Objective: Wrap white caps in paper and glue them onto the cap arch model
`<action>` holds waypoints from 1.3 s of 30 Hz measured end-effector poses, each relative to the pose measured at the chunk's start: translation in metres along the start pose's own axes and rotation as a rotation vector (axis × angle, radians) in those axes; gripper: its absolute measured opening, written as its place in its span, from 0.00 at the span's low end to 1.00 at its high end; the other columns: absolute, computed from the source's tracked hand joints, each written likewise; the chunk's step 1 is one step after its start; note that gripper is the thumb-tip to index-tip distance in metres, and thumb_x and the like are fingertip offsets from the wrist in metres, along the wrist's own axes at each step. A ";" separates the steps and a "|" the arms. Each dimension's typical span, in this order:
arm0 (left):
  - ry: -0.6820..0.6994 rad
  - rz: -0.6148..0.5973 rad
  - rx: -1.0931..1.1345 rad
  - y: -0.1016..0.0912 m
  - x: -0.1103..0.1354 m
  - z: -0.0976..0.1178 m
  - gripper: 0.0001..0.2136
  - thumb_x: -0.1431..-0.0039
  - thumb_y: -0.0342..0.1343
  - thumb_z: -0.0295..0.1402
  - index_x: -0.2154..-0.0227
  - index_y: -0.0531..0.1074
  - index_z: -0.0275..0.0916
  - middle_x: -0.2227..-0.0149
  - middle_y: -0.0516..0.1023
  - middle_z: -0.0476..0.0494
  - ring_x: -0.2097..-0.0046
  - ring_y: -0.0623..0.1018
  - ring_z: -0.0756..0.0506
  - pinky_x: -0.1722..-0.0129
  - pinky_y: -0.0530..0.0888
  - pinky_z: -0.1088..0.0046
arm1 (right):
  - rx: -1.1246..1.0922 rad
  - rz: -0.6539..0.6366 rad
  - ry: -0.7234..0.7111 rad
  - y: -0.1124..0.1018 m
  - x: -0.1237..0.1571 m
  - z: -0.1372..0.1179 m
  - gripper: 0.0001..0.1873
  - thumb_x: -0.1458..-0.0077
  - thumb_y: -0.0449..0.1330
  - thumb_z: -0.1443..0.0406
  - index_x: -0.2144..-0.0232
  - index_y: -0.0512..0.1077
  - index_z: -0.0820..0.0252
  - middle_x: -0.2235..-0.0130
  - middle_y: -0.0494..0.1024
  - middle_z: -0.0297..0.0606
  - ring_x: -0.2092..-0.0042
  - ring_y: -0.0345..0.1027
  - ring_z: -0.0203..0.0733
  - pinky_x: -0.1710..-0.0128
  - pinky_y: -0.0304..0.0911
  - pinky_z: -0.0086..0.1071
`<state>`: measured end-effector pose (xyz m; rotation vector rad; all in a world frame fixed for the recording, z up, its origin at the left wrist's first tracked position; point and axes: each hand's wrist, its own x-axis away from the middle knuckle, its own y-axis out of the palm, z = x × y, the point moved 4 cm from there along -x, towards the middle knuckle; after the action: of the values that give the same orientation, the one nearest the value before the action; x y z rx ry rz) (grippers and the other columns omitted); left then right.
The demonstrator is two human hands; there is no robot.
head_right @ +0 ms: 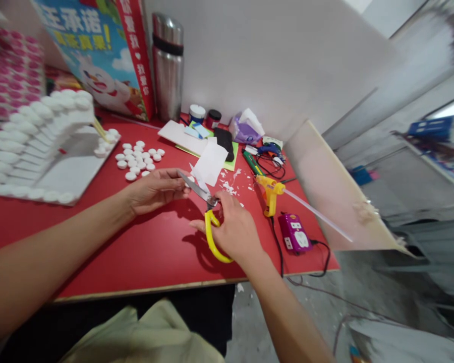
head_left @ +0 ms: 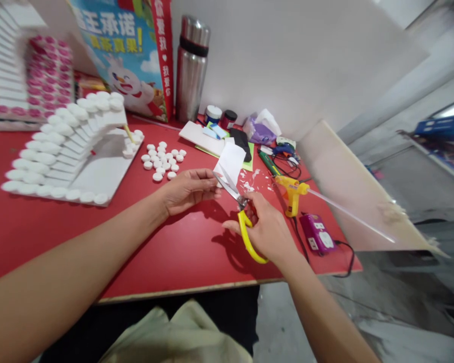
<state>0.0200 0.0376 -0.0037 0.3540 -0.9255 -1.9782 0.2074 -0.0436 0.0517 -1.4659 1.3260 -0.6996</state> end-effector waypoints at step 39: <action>0.020 0.052 0.025 0.003 0.003 0.001 0.11 0.51 0.71 0.20 0.64 0.80 0.31 0.64 0.85 0.41 0.63 0.86 0.45 0.57 0.83 0.70 | -0.245 0.050 0.097 -0.002 0.009 0.015 0.35 0.43 0.64 0.43 0.45 0.64 0.60 0.60 0.78 0.41 0.65 0.73 0.44 0.64 0.69 0.36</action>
<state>0.0197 0.0352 -0.0001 0.3596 -0.9385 -1.9144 0.2235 -0.0482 0.0468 -1.6023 1.5618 -0.5971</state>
